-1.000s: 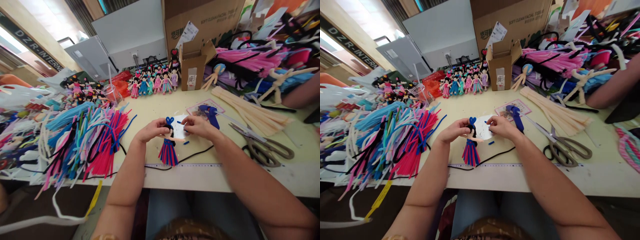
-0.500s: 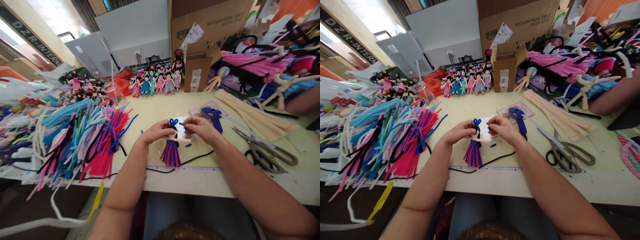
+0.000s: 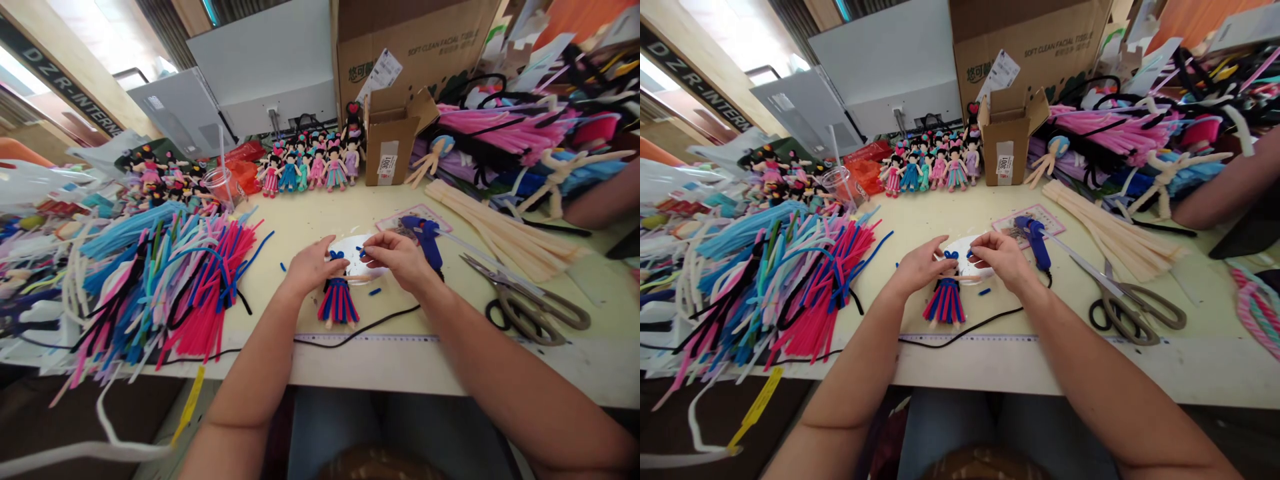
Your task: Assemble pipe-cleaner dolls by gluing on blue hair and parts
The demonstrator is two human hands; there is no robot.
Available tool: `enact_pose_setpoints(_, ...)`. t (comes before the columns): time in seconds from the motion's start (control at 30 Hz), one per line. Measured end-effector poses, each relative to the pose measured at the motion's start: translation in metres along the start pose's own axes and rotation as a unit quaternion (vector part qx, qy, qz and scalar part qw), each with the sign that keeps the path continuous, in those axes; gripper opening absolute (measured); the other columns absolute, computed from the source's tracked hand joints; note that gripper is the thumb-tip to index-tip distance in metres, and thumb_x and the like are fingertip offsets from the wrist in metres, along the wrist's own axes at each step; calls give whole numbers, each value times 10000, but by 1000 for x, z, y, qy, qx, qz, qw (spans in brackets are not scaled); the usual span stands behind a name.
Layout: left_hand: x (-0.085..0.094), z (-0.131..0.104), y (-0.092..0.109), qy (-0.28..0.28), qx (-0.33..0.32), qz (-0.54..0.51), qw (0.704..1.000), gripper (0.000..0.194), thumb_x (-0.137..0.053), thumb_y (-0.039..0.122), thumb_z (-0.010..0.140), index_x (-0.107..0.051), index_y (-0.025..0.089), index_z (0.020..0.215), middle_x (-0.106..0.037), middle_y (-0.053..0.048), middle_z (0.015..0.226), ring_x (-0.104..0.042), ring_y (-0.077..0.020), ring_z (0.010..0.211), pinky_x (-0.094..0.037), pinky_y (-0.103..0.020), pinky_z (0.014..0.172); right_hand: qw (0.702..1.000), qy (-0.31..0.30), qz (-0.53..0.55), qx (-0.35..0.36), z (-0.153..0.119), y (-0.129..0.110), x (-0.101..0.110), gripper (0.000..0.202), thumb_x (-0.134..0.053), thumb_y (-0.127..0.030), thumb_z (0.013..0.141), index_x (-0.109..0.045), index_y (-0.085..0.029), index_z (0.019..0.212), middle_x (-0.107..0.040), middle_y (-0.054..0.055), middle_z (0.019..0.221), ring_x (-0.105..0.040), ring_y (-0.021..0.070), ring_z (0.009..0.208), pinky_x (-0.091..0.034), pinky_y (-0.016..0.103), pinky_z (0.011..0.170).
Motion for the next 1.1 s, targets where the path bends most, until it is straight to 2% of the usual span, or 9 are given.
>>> enact_pose_setpoints(0.07,4,-3,14,67,-62,54,994,464,-637,487,756,-645,229,1142,-613,-77,1017,-538,-240,963,-394,-362,865,1000,7,-9,11,-2,-1,-3,296,-766,-356,580,-613,-164,745,-627,-9,685,-625,118,611,-508,248,568)
enact_pose_setpoints(0.1,4,-5,21,77,-89,56,992,385,-634,457,771,-674,227,1077,-614,-72,1017,-532,-232,972,-388,-357,881,1000,7,-10,15,-2,-1,-5,291,-763,-360,587,-611,-165,740,-623,-12,678,-618,114,606,-511,252,579)
enact_pose_setpoints(0.27,-2,-7,36,65,-129,-6,990,118,-653,311,778,-688,199,785,-634,-24,801,-543,-170,831,-400,-305,798,1000,-4,-4,9,-6,-2,-13,270,-761,-363,602,-621,-168,726,-624,-13,674,-614,111,638,-528,266,643)
enact_pose_setpoints(0.47,-1,-6,33,77,-103,-31,991,81,-628,227,773,-642,182,707,-631,-13,750,-544,-155,794,-401,-294,763,1000,-13,2,-20,-6,-2,-12,322,-725,-418,649,-667,-163,836,-663,23,711,-637,137,677,-535,281,639)
enact_pose_setpoints(0.67,-3,-6,34,64,-109,-38,991,111,-614,249,776,-644,179,695,-623,-15,730,-545,-150,765,-408,-291,739,998,-10,-59,15,-4,-3,-12,258,-736,-372,609,-605,-166,694,-589,-20,615,-576,109,571,-491,247,543)
enact_pose_setpoints(0.8,-3,-5,29,63,-93,-55,992,101,-615,250,759,-657,172,710,-635,-15,742,-557,-145,753,-414,-288,723,992,0,-126,31,-5,-11,4,204,-695,-348,651,-610,-170,702,-588,-14,589,-563,108,540,-471,248,544)
enact_pose_setpoints(0.9,-1,-4,25,66,-77,-72,992,127,-618,285,752,-670,171,729,-648,-10,747,-563,-139,733,-416,-283,705,953,-73,-294,22,-10,-21,14,114,-658,-285,689,-653,-171,683,-586,-8,548,-554,117,533,-424,244,532)
enact_pose_setpoints(1.0,-1,-3,24,62,-64,-85,992,149,-618,302,747,-678,166,739,-655,-10,749,-558,-132,713,-419,-279,696,864,-159,-477,27,-17,-26,16,71,-619,-198,708,-685,-196,681,-613,-11,578,-548,122,576,-369,243,549)
enact_pose_setpoints(1.1,-1,-3,25,51,-55,-95,993,159,-619,305,743,-683,160,741,-658,-15,750,-552,-129,696,-419,-278,684,794,-208,-571,37,-22,-22,10,109,-598,-158,713,-688,-218,698,-627,-16,632,-529,123,609,-329,247,557)
Point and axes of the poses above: each hand's wrist, its own z-axis towards the middle knuckle, its own x-axis out of the back of the hand, y = z × x, the point moved 4 cm from there along z, towards the middle knuckle
